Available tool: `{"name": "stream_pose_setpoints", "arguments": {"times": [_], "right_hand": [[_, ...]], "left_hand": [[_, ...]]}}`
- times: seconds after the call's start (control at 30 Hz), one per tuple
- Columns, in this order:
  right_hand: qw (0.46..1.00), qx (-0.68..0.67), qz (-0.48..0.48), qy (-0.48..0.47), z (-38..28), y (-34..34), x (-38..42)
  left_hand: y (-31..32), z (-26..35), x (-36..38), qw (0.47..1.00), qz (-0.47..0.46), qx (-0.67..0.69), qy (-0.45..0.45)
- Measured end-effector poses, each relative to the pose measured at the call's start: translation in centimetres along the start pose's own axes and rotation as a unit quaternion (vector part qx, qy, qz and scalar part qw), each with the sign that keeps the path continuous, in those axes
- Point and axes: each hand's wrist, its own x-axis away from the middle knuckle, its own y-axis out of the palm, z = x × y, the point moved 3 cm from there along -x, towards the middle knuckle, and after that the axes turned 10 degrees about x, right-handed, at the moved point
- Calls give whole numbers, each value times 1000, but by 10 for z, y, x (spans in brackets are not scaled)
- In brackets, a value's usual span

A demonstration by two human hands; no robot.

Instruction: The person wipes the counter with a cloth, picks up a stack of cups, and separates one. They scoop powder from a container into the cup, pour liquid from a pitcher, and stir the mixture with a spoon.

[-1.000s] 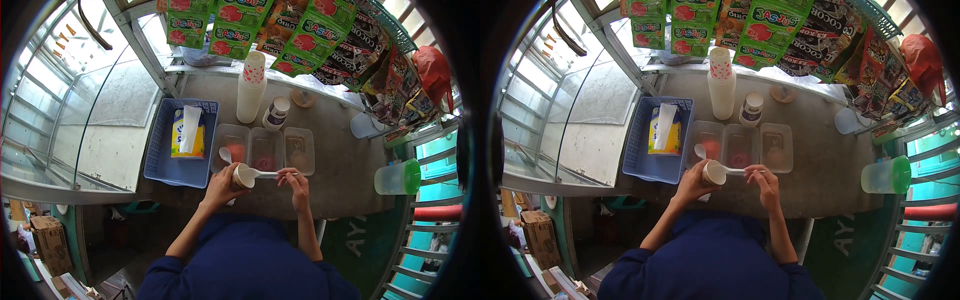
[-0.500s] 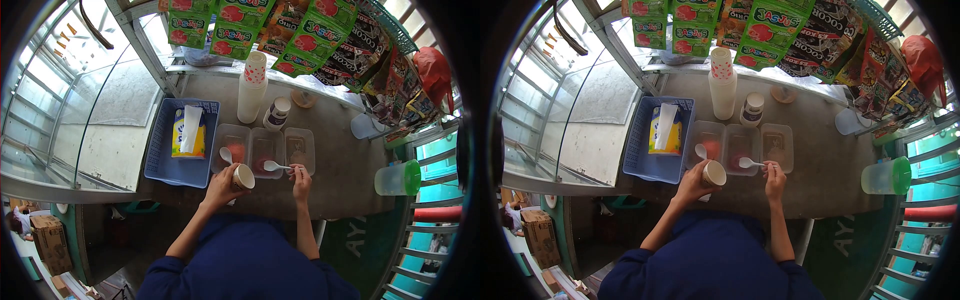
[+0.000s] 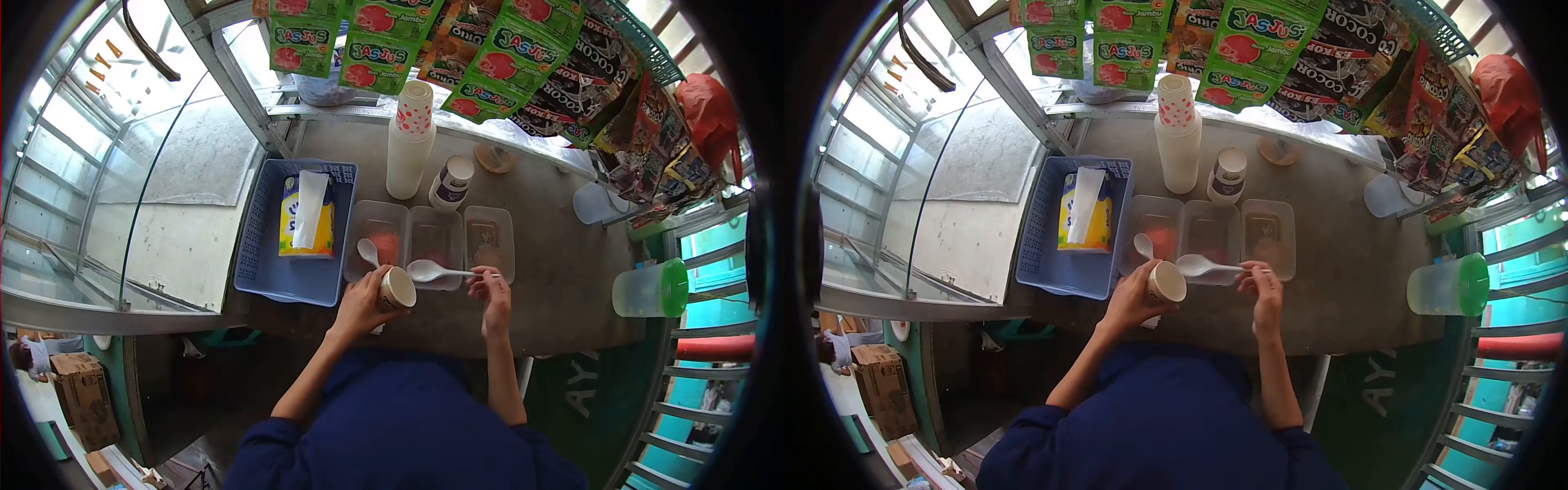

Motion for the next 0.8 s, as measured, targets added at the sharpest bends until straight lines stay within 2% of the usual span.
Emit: {"name": "stream_pose_setpoints", "arguments": {"times": [0.03, 0.1, 0.13, 0.23, 0.3, 0.33, 0.4, 0.53, 0.8], "right_hand": [[1000, 0, 0, 1, -9, 6, 5], [987, 26, -155, -16, -24, 25, 17], [987, 26, -156, -16, -24, 25, 17], [993, 19, -112, -16, -18, 21, 13], [999, 35, 11, -28, -6, 4, 2], [999, 35, 11, -29, 0, 1, -3], [983, 146, 70, -88, 7, -7, -10], [975, 189, 82, -89, 27, -9, -14], [986, 106, 113, -58, 40, -12, -12]], "left_hand": [[0, 1, 0, 1000, -2, -4, -1], [0, 1, -1, 1000, -3, -8, -1], [0, 0, -1, 1000, -3, -6, -1], [-1, 0, 0, 1000, 10, -8, 20], [-2, 0, 1, 999, 23, -13, 41], [-2, -2, 1, 999, 19, -7, 41], [-1, -1, 1, 999, 15, 0, 42], [-2, 3, 0, 1000, 10, -2, 19], [-2, -2, 2, 1000, 11, 4, 5]]}}
